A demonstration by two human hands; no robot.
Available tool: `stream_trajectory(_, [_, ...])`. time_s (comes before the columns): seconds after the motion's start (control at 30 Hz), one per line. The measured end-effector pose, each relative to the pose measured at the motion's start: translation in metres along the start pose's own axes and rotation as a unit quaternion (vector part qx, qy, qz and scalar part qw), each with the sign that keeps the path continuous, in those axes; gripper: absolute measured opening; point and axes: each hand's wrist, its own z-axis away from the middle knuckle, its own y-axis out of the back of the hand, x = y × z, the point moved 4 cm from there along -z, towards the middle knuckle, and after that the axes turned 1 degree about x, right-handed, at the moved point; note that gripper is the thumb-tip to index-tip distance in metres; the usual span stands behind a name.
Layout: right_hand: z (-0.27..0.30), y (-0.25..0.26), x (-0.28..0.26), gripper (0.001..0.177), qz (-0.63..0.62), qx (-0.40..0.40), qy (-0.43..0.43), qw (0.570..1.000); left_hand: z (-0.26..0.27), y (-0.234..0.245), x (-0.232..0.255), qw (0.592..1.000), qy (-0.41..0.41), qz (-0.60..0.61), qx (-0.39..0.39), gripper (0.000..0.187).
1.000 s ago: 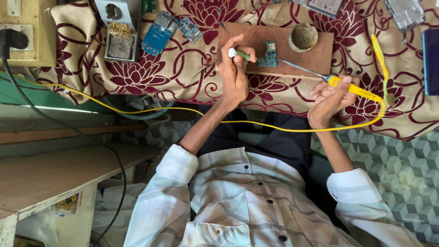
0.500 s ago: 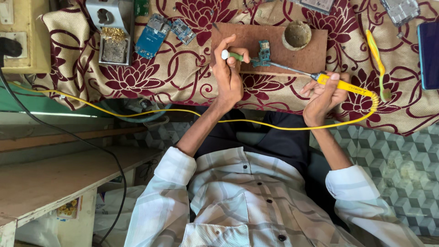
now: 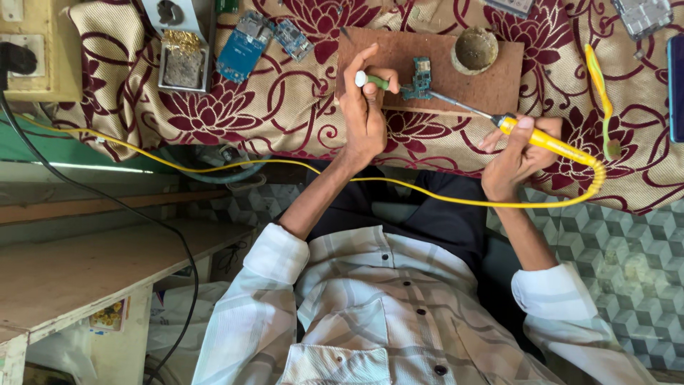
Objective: The person uses a soldering iron and solder wire to attach components to a small blue circuit board. They repeatedly heat joints and apply solder while holding the board steady with a tool. The work continues on the same board throughout the clip.
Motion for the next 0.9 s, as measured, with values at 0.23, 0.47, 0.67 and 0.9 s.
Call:
stream_trajectory(0.23, [0.001,-0.009,-0.027,0.020,0.068,-0.063,0.063,0.994,0.002,-0.001,-0.002,1.000,-0.008,0.005,0.002,0.035])
stream_trajectory(0.47, [0.005,-0.011,-0.040,0.021,0.026,-0.054,0.059,0.997,0.001,-0.003,-0.005,1.000,0.004,-0.009,0.010,0.037])
stream_trajectory(0.67, [-0.028,0.005,-0.038,0.021,0.103,0.007,0.071,0.992,0.001,0.001,-0.002,0.999,0.017,0.004,0.027,0.034])
stream_trajectory(0.9, [-0.065,0.009,-0.027,0.019,0.054,0.007,-0.004,0.999,0.001,0.000,-0.002,0.999,0.009,0.034,0.021,0.031])
